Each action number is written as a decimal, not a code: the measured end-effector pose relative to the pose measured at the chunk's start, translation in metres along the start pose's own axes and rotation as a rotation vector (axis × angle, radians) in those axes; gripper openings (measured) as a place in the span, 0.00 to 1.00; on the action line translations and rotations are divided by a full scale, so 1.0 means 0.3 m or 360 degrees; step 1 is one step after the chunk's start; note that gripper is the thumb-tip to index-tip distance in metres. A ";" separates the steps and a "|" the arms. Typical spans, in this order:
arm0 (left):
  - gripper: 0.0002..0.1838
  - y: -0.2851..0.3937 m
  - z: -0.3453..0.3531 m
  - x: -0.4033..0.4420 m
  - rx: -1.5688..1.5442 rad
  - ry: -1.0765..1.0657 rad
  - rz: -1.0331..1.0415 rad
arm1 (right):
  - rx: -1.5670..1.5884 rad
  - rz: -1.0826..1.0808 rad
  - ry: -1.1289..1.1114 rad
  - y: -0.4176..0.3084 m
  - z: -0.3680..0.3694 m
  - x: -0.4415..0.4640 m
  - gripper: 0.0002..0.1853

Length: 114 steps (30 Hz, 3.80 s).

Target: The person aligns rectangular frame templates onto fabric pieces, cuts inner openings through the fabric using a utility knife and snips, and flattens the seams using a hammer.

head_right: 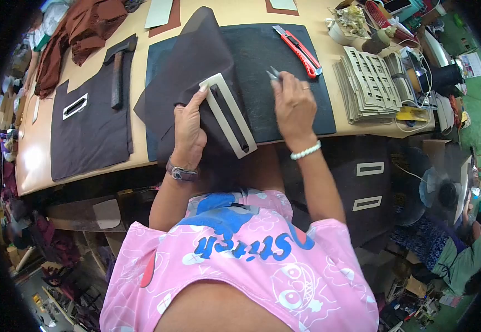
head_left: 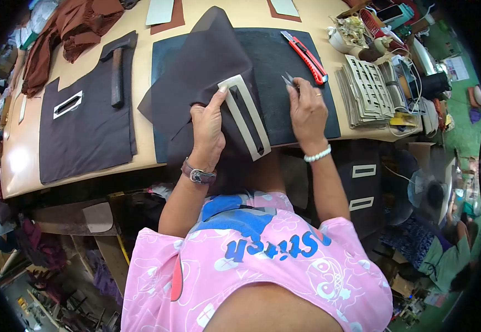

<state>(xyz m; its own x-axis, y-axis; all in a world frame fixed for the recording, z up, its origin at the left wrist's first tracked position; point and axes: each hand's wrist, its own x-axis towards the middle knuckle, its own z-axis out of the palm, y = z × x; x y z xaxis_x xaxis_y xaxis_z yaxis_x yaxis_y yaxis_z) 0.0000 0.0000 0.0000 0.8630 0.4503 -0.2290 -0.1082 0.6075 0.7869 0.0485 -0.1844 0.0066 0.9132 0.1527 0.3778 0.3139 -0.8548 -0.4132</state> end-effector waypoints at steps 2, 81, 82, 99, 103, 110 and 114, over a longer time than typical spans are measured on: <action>0.09 -0.003 0.006 0.001 0.0015 -0.0003 -0.0003 | -0.0384 -0.0404 0.0200 0.071 0.030 0.027 0.10; 0.11 0.184 -0.200 0.094 0.2121 -0.1571 0.1322 | 0.0267 -0.0699 -0.0301 -0.082 0.011 -0.036 0.18; 0.10 0.183 -0.202 0.092 0.2109 -0.1569 0.1303 | 0.0213 -0.0661 -0.0424 -0.065 0.014 -0.030 0.22; 0.08 0.309 -0.265 0.107 0.2238 -0.1433 0.0804 | -0.0309 -0.0649 -0.0343 -0.125 0.106 -0.054 0.38; 0.10 0.295 -0.282 0.110 0.2222 -0.1372 0.0891 | -0.0302 -0.0724 -0.0352 -0.222 0.167 -0.056 0.38; 0.16 0.312 -0.303 0.077 0.2420 -0.0997 0.0998 | -0.0129 -0.0731 -0.0293 -0.323 0.222 -0.045 0.39; 0.17 0.311 -0.332 0.067 0.2377 -0.0955 0.1135 | -0.0157 -0.0704 -0.0275 -0.281 0.206 -0.053 0.41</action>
<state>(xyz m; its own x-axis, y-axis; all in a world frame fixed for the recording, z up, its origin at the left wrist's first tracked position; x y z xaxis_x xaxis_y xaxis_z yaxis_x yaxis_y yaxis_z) -0.0420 0.1309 0.0119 0.9364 -0.1532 0.3156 -0.3043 -0.8024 0.5134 0.0235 -0.0841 -0.0159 0.7300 0.5852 0.3529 0.6634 -0.7309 -0.1602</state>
